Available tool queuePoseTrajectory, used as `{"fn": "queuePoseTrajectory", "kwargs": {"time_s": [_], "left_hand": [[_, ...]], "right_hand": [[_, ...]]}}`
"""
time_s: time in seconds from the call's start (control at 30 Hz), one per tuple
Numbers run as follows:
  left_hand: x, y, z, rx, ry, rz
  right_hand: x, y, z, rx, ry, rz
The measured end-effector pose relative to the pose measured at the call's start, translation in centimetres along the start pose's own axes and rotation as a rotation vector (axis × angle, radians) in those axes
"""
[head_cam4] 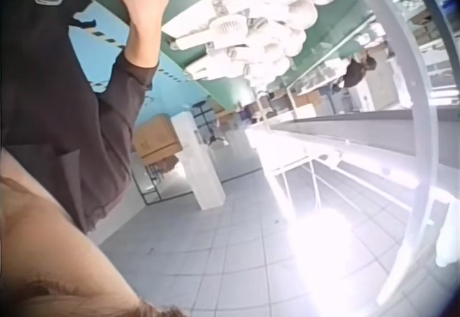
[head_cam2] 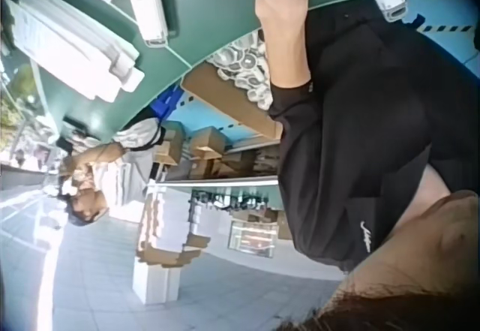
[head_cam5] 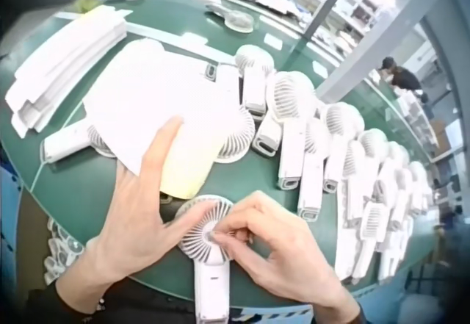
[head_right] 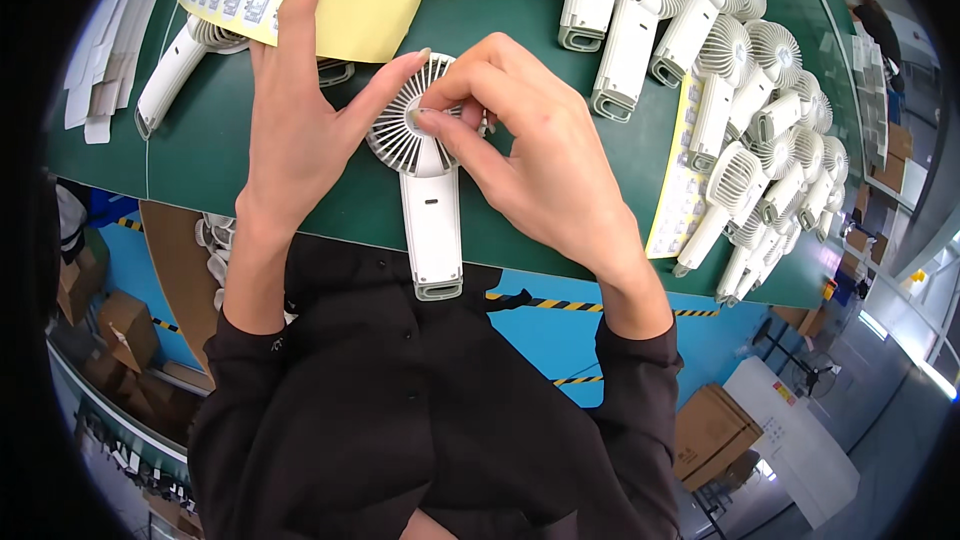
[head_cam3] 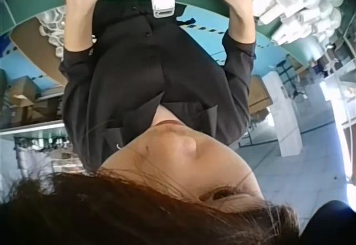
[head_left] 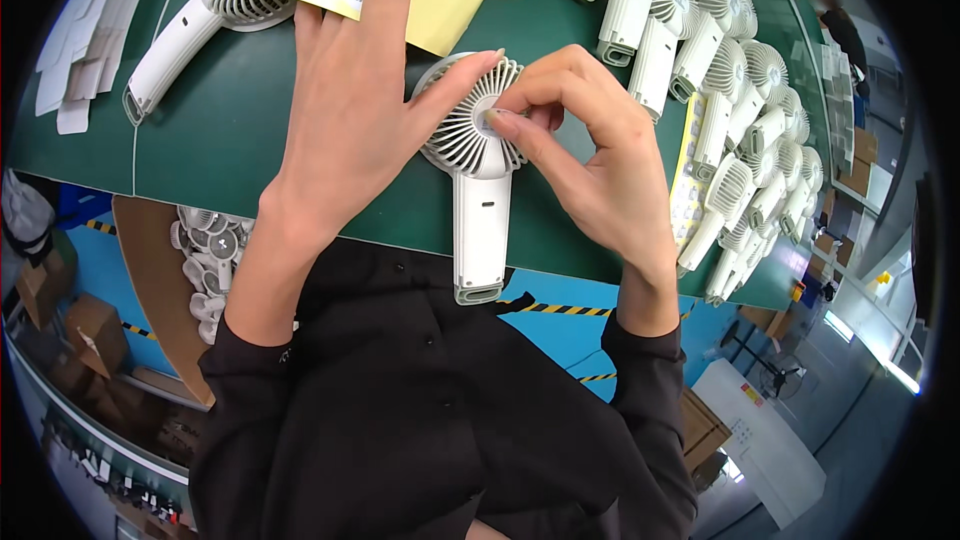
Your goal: Applying circular stickers to the handles of multiple white portable fans on an assembly line.
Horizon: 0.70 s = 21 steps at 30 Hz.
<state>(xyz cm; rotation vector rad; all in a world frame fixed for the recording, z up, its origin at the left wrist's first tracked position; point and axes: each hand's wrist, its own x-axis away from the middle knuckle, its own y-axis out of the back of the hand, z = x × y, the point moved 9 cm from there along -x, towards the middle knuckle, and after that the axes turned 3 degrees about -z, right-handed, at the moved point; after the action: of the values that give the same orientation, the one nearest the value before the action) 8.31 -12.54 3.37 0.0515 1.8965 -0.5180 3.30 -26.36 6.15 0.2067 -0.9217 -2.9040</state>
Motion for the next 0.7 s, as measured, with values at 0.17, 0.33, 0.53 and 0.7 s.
{"fn": "queuePoseTrajectory", "kwargs": {"time_s": [0.17,0.33,0.53,0.7], "left_hand": [[0.4,-0.1,0.0,0.029,0.041,-0.002],[0.8,0.2,-0.4,0.053,0.076,-0.005],[1.0,0.4,0.1,0.084,0.114,-0.012],[1.0,0.4,0.1,0.112,0.137,-0.017]], "right_hand": [[0.1,0.0,-0.1,-0.003,0.011,-0.017],[0.1,-0.1,0.0,0.013,0.059,-0.011],[0.3,-0.2,0.0,0.015,0.037,-0.047],[1.2,-0.7,1.1,0.259,0.144,-0.097]]}}
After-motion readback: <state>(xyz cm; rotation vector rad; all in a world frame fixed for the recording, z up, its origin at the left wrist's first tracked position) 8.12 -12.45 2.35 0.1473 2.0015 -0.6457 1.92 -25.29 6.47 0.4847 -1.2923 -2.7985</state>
